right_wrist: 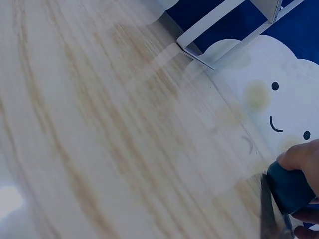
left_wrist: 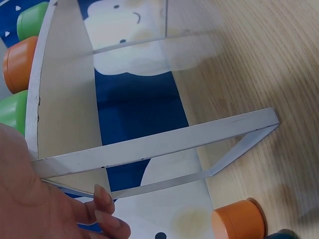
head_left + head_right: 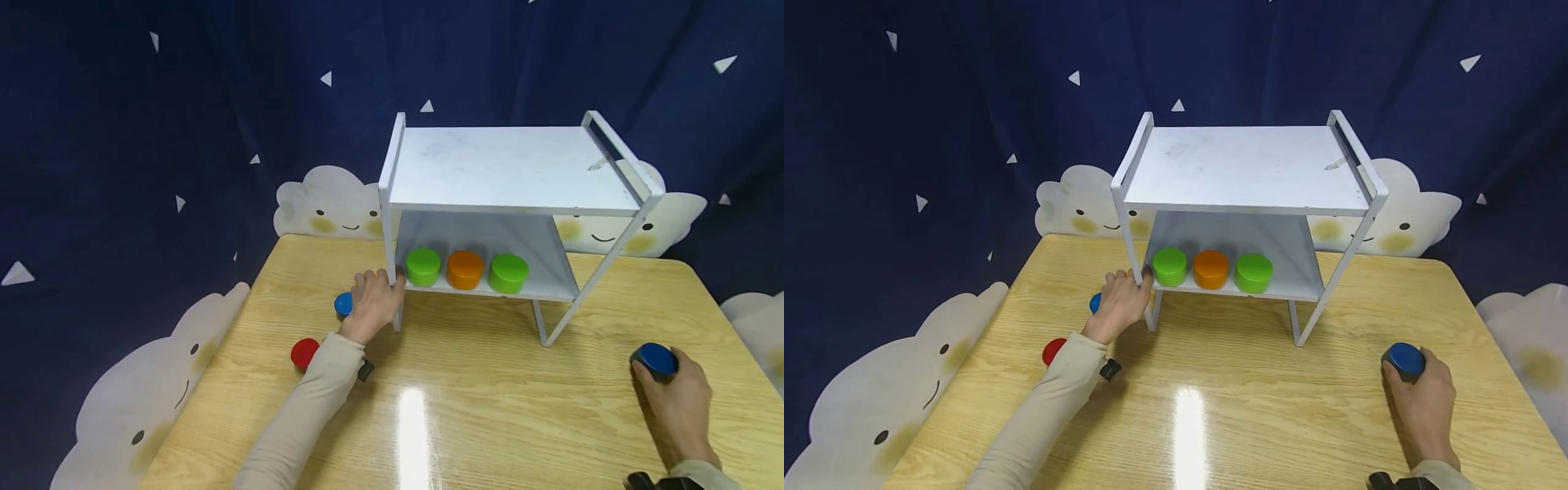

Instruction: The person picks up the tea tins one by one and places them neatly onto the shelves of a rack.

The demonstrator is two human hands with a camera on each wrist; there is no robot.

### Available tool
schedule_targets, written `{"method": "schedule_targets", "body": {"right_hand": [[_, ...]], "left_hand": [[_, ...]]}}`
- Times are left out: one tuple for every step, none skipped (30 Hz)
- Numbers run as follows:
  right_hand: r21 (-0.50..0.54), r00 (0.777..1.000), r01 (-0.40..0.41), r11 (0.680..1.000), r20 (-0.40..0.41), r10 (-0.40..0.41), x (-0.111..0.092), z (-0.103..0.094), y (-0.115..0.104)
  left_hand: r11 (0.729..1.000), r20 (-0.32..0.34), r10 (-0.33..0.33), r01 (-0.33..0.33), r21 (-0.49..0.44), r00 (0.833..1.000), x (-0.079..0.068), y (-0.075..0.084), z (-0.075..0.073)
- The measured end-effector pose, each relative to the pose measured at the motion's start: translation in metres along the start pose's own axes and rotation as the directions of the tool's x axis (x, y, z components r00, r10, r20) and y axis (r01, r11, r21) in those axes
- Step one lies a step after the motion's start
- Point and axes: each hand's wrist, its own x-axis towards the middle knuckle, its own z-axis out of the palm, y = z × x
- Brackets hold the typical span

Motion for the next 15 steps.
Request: {"method": "schedule_targets", "body": {"right_hand": [[-0.001, 1.0, 0.002, 1.0, -0.002, -0.002, -0.001, -0.001, 0.0], [0.0, 1.0, 0.004, 1.0, -0.008, -0.004, -0.002, -0.001, 0.0], [0.0, 1.0, 0.005, 1.0, -0.012, -0.005, -0.002, -0.001, 0.0], [0.003, 1.0, 0.006, 1.0, -0.02, -0.006, -0.003, -0.002, 0.001], [0.006, 1.0, 0.009, 1.0, -0.026, -0.009, -0.004, -0.002, 0.001], [0.008, 0.999, 0.012, 1.0, -0.033, -0.012, -0.004, -0.002, 0.001], [0.009, 0.999, 0.015, 1.0, -0.039, -0.015, -0.005, -0.002, 0.001], [0.012, 0.999, 0.018, 1.0, -0.046, -0.017, -0.005, -0.001, 0.001], [0.012, 0.999, 0.019, 1.0, -0.049, -0.018, -0.006, -0.001, 0.001], [0.014, 0.998, 0.023, 1.0, -0.054, -0.022, -0.007, -0.001, 0.001], [0.015, 0.998, 0.027, 1.0, -0.055, -0.026, -0.008, -0.001, 0.0], [0.017, 0.998, 0.033, 0.999, -0.06, -0.032, -0.009, -0.001, -0.001], [0.017, 0.997, 0.039, 0.999, -0.063, -0.038, -0.01, -0.001, -0.002], [0.019, 0.997, 0.047, 0.999, -0.064, -0.046, -0.012, 0.0, -0.004], [0.019, 0.997, 0.057, 0.998, -0.062, -0.056, -0.014, 0.0, -0.007]], "left_hand": [[1.0, -0.001, 0.002, -0.002, -0.003, 1.0, 0.0, 0.0, 0.0], [1.0, 0.0, 0.004, -0.004, -0.007, 1.0, 0.0, 0.001, 0.0], [1.0, 0.003, 0.006, -0.006, -0.006, 1.0, 0.0, 0.001, 0.0], [1.0, 0.007, 0.008, -0.008, -0.004, 1.0, 0.0, 0.001, 0.0], [1.0, 0.01, 0.008, -0.008, -0.002, 1.0, -0.001, 0.001, -0.001], [1.0, 0.011, 0.01, -0.01, 0.002, 1.0, -0.001, 0.002, -0.001], [1.0, 0.013, 0.01, -0.01, 0.006, 1.0, -0.001, 0.002, -0.001], [1.0, 0.016, 0.012, -0.012, 0.01, 1.0, -0.001, 0.002, -0.001], [1.0, 0.016, 0.014, -0.014, 0.013, 1.0, -0.001, 0.002, -0.001], [1.0, 0.016, 0.017, -0.017, 0.013, 1.0, -0.001, 0.002, -0.001], [1.0, 0.014, 0.019, -0.02, 0.013, 1.0, -0.001, 0.002, -0.001], [1.0, 0.012, 0.022, -0.023, 0.015, 1.0, -0.001, 0.002, -0.001], [1.0, 0.01, 0.023, -0.023, 0.013, 1.0, -0.001, 0.001, -0.001], [1.0, 0.011, 0.022, -0.022, 0.01, 1.0, -0.001, 0.001, -0.001], [1.0, 0.01, 0.02, -0.02, 0.008, 1.0, -0.001, 0.0, -0.001]]}}
